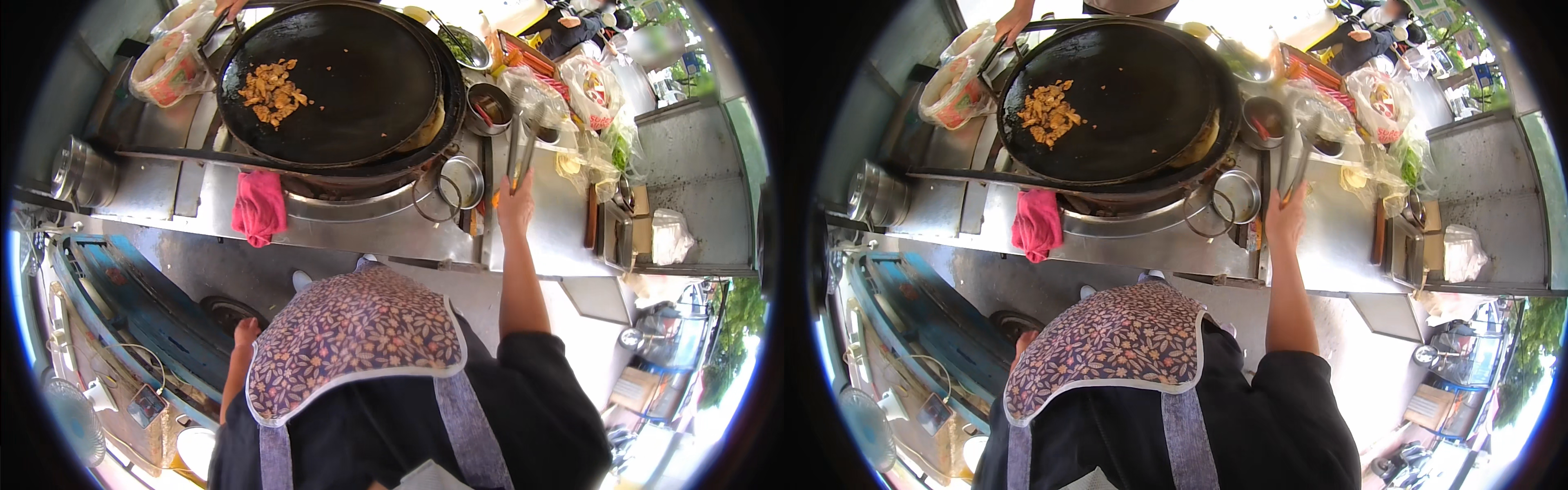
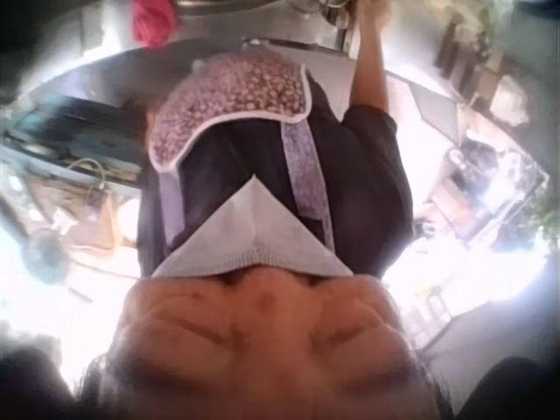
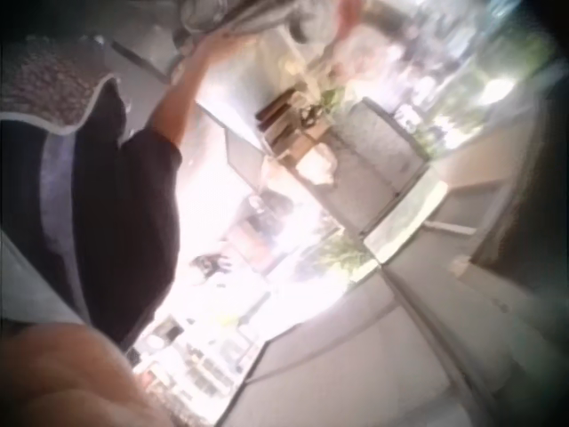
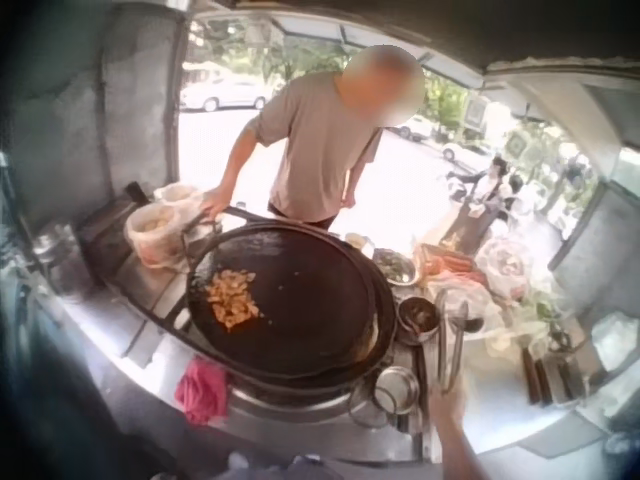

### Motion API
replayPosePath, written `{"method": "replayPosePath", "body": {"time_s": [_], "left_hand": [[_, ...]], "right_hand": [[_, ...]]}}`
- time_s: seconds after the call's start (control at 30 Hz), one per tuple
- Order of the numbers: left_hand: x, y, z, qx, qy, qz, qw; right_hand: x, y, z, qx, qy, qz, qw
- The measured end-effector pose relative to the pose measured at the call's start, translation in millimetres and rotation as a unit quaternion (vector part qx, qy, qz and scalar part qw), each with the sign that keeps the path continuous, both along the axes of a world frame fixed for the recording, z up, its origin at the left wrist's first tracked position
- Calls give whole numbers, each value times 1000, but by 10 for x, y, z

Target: The person cooks a flatbread and meat on a large round griddle using a spatula and tongs. They flip the flatbread, scrape and move the meat, and fold the flatbread over the meat before serving it to a customer.

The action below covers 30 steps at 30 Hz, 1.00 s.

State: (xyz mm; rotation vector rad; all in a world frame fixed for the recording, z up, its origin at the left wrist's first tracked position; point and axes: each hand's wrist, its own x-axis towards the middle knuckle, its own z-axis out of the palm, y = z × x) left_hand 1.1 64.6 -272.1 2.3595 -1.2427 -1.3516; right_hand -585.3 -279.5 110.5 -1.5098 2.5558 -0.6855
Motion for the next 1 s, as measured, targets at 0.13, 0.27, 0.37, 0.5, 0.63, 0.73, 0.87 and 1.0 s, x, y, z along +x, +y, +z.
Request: {"method": "replayPosePath", "body": {"time_s": [0.13, 0.27, 0.37, 0.5, 0.63, 0.73, 0.87, 1.0], "left_hand": [[-395, 505, -267, 73, -46, -75, 993], [-1044, 344, 341, 131, -19, 30, 991], [-1400, -492, 1196, 125, -42, 55, 990], [-1400, -923, 1052, 28, -7, 120, 992], [-1839, -1734, 1642, -46, 44, 54, 997], [-1841, -1703, 1728, -43, 61, 62, 995], [-1559, -1189, 1417, -38, 2, 111, 993], [-1049, -204, 897, 92, -43, 200, 975]], "right_hand": [[-955, 275, -821, -9, -91, -153, 984], [-1526, 464, -1295, 141, 13, -219, 966], [-1682, 559, -1251, 105, 255, -106, 955], [-1354, -30, -1251, 128, 82, 27, 988], [-1114, -277, -1132, 213, 45, -28, 976], [-1193, -305, -1229, 211, 24, 0, 977], [-1321, 78, -1223, 94, -91, -41, 991], [-707, 209, -875, -110, -58, 98, 987]]}}
